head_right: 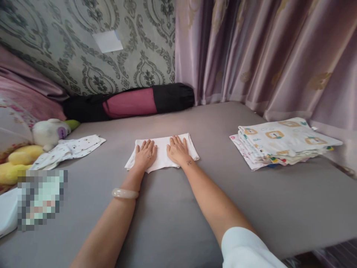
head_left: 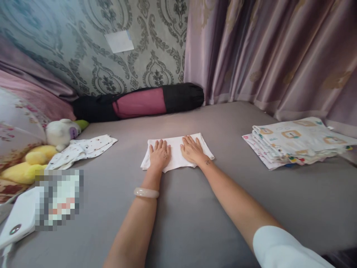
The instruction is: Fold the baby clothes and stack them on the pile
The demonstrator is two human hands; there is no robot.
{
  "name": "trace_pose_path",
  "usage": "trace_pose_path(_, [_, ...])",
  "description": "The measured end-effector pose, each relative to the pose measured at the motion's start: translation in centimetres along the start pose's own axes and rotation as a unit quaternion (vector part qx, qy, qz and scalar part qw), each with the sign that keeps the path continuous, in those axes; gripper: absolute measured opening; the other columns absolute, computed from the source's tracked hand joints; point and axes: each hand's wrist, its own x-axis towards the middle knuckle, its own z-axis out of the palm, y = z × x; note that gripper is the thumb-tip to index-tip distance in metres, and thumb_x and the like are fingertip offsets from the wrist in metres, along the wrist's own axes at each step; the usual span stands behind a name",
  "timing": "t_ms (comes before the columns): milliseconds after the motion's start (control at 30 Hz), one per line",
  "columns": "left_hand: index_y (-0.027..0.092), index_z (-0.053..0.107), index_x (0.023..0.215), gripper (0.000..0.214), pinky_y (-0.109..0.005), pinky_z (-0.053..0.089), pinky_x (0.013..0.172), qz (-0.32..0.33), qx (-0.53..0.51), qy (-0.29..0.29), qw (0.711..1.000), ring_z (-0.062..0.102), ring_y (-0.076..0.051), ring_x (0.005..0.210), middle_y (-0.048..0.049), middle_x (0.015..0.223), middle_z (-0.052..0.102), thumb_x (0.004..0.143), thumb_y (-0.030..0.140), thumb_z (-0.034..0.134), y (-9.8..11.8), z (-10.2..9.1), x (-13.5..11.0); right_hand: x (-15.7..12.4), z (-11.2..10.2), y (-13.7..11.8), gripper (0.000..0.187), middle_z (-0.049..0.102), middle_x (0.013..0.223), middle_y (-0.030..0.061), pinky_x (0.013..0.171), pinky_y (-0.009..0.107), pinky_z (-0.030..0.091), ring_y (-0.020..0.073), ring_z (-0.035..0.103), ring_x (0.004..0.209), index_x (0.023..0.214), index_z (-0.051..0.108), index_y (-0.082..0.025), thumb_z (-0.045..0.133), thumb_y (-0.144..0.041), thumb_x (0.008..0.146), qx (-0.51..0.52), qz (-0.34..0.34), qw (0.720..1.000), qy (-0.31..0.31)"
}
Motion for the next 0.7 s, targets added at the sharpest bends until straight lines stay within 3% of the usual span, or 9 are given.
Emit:
trace_pose_path(167, [0.012,0.046,0.140,0.054,-0.057,0.017,0.117,-0.041,0.013,0.048,0.998,0.030,-0.031,0.143,-0.0139,0.149,0.044,0.099,0.038,0.022,-0.4,-0.3,-0.2,0.0,-0.2,0.7,0.060,0.025,0.157,0.0146,0.118,0.049,0.004,0.0251,0.015,0.146,0.148,0.032,-0.002,0.019,-0.033,0.098,-0.027,0.032,0.999,0.029])
trace_pose_path(467, [0.012,0.048,0.138,0.053,-0.059,0.021,0.114,-0.055,-0.005,0.032,0.998,0.032,-0.032,0.141,-0.0167,0.148,0.044,0.098,0.038,0.025,-0.8,-0.3,-0.3,0.1,0.0,1.3,0.061,0.030,0.155,0.0148,0.118,0.047,0.008,0.0252,0.020,0.145,0.147,0.033,-0.001,0.020,-0.034,0.098,-0.020,0.050,0.998,0.021])
trace_pose_path(700, [0.008,0.050,0.137,0.057,-0.057,0.016,0.117,-0.082,0.021,0.088,0.993,0.029,-0.031,0.143,-0.0173,0.147,0.044,0.099,0.038,0.021,-1.4,-0.5,-0.5,0.2,-0.2,1.9,0.063,0.026,0.156,0.0183,0.117,0.046,0.011,0.0278,0.017,0.146,0.147,0.033,0.001,0.020,-0.036,0.098,-0.034,0.108,0.992,0.060])
